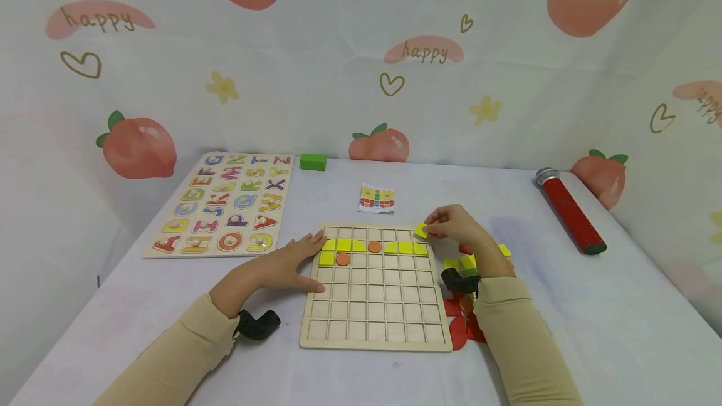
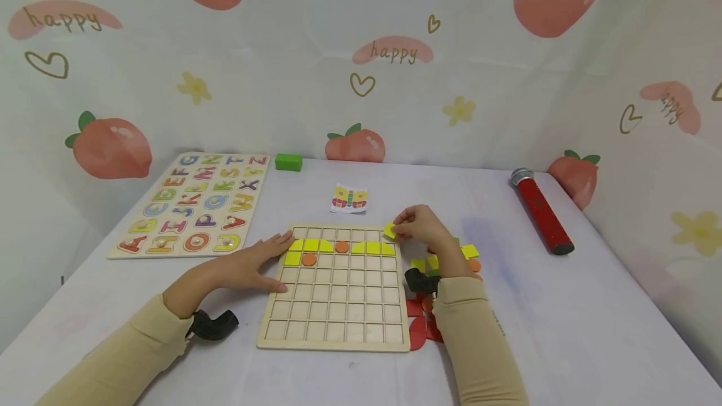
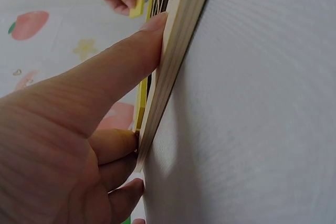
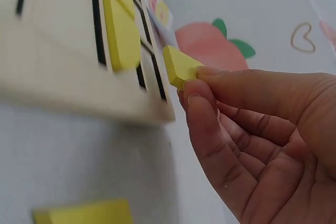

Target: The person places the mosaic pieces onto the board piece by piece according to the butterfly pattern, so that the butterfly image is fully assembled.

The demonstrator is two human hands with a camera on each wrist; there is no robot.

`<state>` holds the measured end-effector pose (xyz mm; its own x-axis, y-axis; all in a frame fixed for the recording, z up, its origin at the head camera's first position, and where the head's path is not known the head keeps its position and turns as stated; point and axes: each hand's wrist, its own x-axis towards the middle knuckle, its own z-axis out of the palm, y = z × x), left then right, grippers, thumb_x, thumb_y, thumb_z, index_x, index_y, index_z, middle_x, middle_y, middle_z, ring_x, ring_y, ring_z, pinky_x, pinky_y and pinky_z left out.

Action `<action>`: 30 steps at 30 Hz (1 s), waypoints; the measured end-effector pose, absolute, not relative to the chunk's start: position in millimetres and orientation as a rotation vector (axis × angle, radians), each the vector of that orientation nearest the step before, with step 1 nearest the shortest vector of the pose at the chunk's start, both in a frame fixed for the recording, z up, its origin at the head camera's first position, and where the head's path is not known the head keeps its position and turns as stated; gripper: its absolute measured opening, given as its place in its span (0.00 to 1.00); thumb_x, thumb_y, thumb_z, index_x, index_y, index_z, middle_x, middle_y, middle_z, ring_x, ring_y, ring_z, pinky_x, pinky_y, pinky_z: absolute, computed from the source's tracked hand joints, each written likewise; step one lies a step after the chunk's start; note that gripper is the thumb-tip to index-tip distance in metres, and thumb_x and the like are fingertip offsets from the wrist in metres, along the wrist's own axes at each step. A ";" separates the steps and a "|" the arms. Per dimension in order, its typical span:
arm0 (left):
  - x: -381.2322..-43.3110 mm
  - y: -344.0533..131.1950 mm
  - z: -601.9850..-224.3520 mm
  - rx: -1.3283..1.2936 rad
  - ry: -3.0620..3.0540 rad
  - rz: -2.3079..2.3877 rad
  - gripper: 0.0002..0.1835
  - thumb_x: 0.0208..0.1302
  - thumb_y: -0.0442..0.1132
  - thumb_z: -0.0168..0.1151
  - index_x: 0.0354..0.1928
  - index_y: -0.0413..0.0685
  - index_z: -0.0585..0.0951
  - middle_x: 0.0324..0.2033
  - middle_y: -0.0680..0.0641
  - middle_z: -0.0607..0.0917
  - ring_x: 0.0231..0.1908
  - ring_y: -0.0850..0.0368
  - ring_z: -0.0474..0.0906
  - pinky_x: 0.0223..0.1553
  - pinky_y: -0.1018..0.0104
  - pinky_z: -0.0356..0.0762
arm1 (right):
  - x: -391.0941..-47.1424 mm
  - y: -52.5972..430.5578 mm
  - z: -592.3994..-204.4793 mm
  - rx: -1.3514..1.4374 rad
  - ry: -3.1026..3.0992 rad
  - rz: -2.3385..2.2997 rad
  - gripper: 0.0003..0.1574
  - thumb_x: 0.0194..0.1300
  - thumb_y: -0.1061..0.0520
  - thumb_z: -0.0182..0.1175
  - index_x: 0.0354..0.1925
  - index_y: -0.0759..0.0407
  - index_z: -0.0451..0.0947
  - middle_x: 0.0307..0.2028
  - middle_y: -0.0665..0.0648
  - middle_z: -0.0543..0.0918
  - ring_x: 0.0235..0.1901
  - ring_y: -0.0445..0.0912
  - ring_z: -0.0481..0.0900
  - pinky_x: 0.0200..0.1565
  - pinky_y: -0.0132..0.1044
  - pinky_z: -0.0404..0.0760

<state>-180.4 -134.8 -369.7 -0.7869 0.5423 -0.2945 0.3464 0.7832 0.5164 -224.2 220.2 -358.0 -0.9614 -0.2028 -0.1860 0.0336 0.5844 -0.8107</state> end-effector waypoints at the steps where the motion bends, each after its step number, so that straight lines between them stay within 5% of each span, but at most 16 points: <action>1: -180.4 -134.7 -369.7 0.673 2.539 0.619 0.55 0.49 0.63 0.66 0.73 0.51 0.48 0.74 0.50 0.42 0.73 0.45 0.37 0.72 0.45 0.38 | -223.1 216.6 -356.6 -0.158 2.557 -1.316 0.12 0.63 0.61 0.59 0.40 0.71 0.76 0.32 0.61 0.83 0.29 0.43 0.82 0.39 0.37 0.84; 30: -180.1 -135.1 -367.8 0.654 2.536 0.626 0.55 0.49 0.63 0.66 0.73 0.51 0.48 0.74 0.49 0.43 0.73 0.42 0.37 0.71 0.42 0.40 | -204.7 122.9 -365.6 -0.534 2.355 -1.370 0.07 0.59 0.66 0.61 0.36 0.70 0.79 0.31 0.62 0.83 0.26 0.42 0.80 0.36 0.35 0.84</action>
<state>-180.1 -135.1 -367.8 -0.7887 0.5359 -0.3013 0.3341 0.7850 0.5217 -204.7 122.9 -365.6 -0.8622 -0.4922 -0.1196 -0.1394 0.4576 -0.8782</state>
